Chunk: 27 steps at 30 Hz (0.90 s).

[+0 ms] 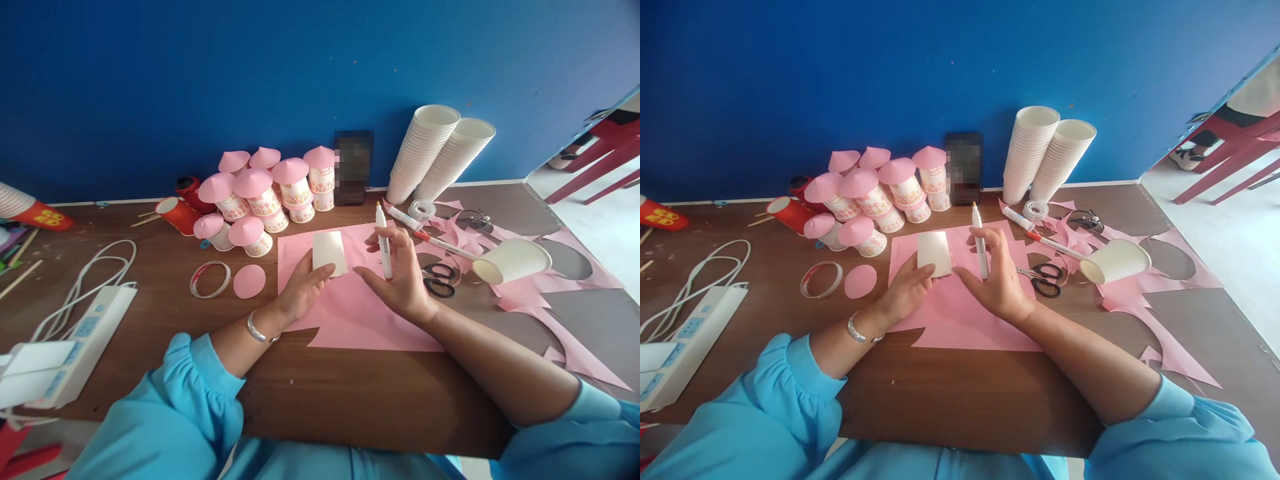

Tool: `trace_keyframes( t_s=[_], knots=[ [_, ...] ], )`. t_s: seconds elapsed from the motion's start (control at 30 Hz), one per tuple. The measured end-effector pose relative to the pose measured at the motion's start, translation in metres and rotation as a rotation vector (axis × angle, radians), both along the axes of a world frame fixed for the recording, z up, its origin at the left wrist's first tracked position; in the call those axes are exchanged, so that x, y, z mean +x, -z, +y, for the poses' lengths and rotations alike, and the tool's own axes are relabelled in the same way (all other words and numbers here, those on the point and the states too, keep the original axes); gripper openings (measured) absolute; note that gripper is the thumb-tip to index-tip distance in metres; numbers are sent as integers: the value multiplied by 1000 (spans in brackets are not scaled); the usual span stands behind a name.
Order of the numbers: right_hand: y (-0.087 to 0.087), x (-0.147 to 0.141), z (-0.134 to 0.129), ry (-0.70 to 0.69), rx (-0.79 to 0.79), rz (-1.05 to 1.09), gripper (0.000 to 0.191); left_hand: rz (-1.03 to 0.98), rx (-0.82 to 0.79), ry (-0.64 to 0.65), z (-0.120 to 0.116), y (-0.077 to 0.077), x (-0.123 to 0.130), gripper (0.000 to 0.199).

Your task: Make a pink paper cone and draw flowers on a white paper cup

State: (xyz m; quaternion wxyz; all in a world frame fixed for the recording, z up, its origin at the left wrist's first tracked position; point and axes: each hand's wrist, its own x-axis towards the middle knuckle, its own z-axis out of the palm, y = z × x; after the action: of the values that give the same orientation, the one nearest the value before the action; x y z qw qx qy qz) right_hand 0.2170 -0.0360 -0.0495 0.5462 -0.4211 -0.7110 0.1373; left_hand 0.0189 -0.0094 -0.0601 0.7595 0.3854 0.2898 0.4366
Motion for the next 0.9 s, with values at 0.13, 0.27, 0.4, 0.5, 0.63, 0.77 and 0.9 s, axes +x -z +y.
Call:
trace_keyframes(
  t_s=[0.13,0.27,0.4,0.5,0.63,0.77,0.9],
  knots=[
    [-2,-5,-2,-31,20,-75,70,-25,-18,8,0,1,0,39],
    [-4,-5,-6,-88,92,-154,63,-48,-23,30,-1,3,-2,38],
    [-7,-1,-13,-60,114,-107,20,-67,-9,70,0,3,-2,37],
    [-9,2,-18,-104,44,-81,14,-70,-1,82,0,2,-1,38],
    [-7,3,-14,-125,117,-83,33,-11,0,89,0,2,-2,41],
    [-5,4,-4,-122,115,-125,38,94,33,147,-3,6,-7,52],
    [-3,5,0,-119,20,-144,42,82,45,178,-4,6,-8,52]
  ],
)
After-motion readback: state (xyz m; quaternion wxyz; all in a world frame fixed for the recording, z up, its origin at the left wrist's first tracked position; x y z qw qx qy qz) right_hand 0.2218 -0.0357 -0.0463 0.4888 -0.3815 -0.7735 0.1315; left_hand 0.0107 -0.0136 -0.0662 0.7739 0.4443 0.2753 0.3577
